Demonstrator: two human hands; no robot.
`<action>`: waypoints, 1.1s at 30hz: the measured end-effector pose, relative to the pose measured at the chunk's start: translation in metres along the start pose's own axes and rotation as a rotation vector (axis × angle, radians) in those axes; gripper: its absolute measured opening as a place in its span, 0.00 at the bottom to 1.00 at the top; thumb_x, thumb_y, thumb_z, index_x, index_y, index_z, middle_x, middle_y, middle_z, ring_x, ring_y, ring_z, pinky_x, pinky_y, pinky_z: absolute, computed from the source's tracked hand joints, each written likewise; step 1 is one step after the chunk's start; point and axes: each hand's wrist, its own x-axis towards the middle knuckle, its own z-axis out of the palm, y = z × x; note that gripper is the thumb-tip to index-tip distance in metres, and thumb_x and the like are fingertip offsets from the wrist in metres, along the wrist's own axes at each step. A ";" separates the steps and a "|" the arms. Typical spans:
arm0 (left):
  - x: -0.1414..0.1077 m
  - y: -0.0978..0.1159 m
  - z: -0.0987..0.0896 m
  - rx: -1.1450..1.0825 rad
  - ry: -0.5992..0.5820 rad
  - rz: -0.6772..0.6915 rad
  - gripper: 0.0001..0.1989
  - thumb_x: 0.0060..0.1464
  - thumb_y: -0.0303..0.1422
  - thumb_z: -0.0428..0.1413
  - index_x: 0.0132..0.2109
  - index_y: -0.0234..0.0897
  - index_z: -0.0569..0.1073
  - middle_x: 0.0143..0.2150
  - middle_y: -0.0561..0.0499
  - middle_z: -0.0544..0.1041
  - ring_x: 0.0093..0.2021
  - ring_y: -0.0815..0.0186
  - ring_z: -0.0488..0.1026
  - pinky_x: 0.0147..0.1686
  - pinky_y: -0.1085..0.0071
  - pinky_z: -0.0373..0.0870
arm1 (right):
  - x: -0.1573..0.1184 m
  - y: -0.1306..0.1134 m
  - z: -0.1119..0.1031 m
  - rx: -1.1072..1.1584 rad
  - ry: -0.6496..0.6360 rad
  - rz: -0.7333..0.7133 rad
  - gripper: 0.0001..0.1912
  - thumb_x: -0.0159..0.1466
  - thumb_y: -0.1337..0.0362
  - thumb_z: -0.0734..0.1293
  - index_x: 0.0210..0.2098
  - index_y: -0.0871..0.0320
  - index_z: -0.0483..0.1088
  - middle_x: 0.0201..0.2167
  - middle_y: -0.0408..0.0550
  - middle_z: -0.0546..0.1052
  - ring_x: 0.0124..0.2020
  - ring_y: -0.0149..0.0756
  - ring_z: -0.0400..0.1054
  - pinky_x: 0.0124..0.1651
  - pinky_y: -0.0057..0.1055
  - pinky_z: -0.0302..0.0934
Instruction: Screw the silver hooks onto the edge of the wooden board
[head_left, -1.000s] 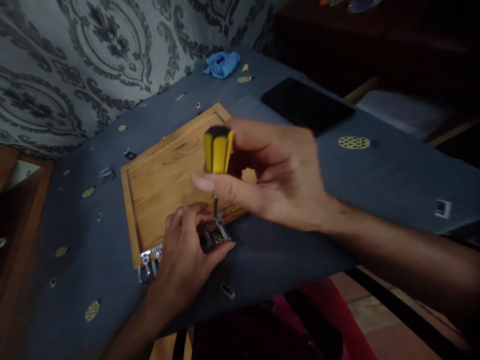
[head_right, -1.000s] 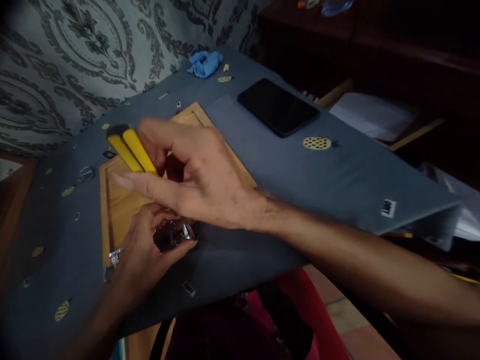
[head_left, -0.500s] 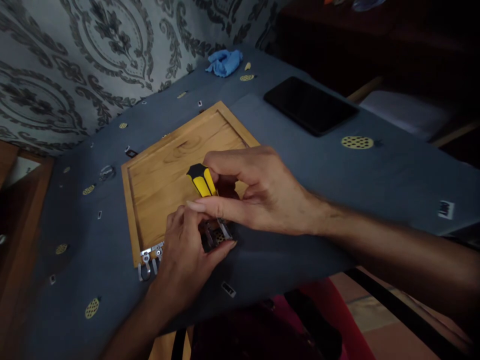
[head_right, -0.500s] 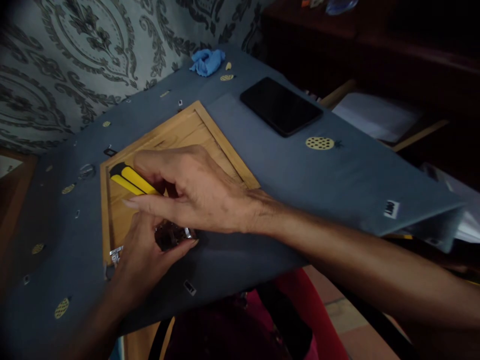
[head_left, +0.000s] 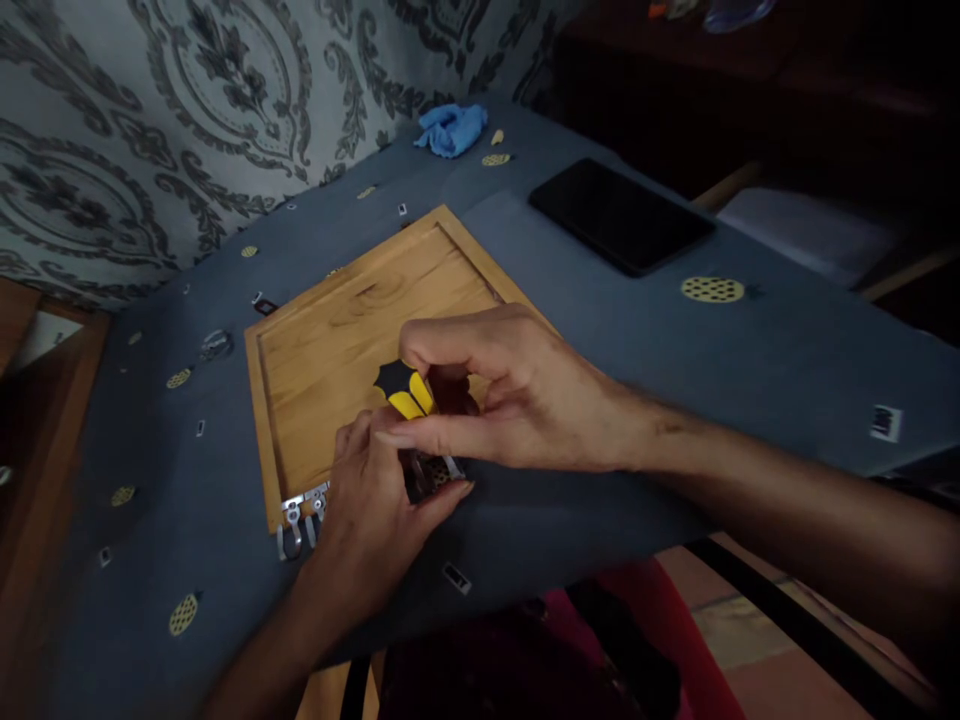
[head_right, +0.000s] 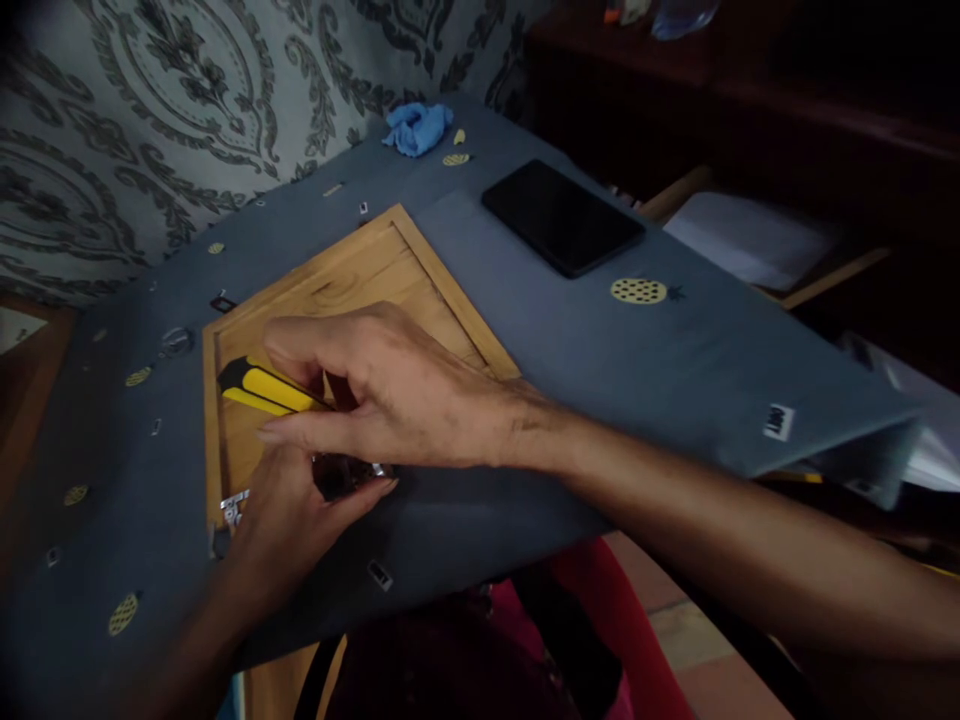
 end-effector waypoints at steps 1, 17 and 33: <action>0.000 0.000 0.000 0.006 -0.011 -0.020 0.18 0.48 0.38 0.67 0.43 0.39 0.71 0.46 0.44 0.76 0.49 0.48 0.74 0.48 0.48 0.73 | 0.000 -0.001 0.000 0.045 -0.009 0.022 0.20 0.64 0.67 0.72 0.26 0.57 0.55 0.23 0.32 0.59 0.25 0.21 0.55 0.28 0.21 0.52; -0.001 0.001 0.000 0.012 -0.049 -0.093 0.17 0.48 0.39 0.66 0.41 0.39 0.70 0.43 0.45 0.75 0.48 0.49 0.73 0.48 0.46 0.72 | 0.003 -0.002 -0.012 0.229 -0.178 0.028 0.14 0.66 0.66 0.70 0.26 0.63 0.66 0.21 0.35 0.69 0.23 0.19 0.64 0.26 0.18 0.56; 0.000 0.002 -0.001 0.002 0.005 0.007 0.20 0.49 0.36 0.67 0.46 0.40 0.69 0.44 0.47 0.75 0.48 0.53 0.73 0.47 0.53 0.72 | -0.001 -0.007 -0.002 0.051 0.071 -0.014 0.17 0.65 0.65 0.71 0.25 0.59 0.62 0.22 0.34 0.63 0.24 0.21 0.57 0.27 0.23 0.54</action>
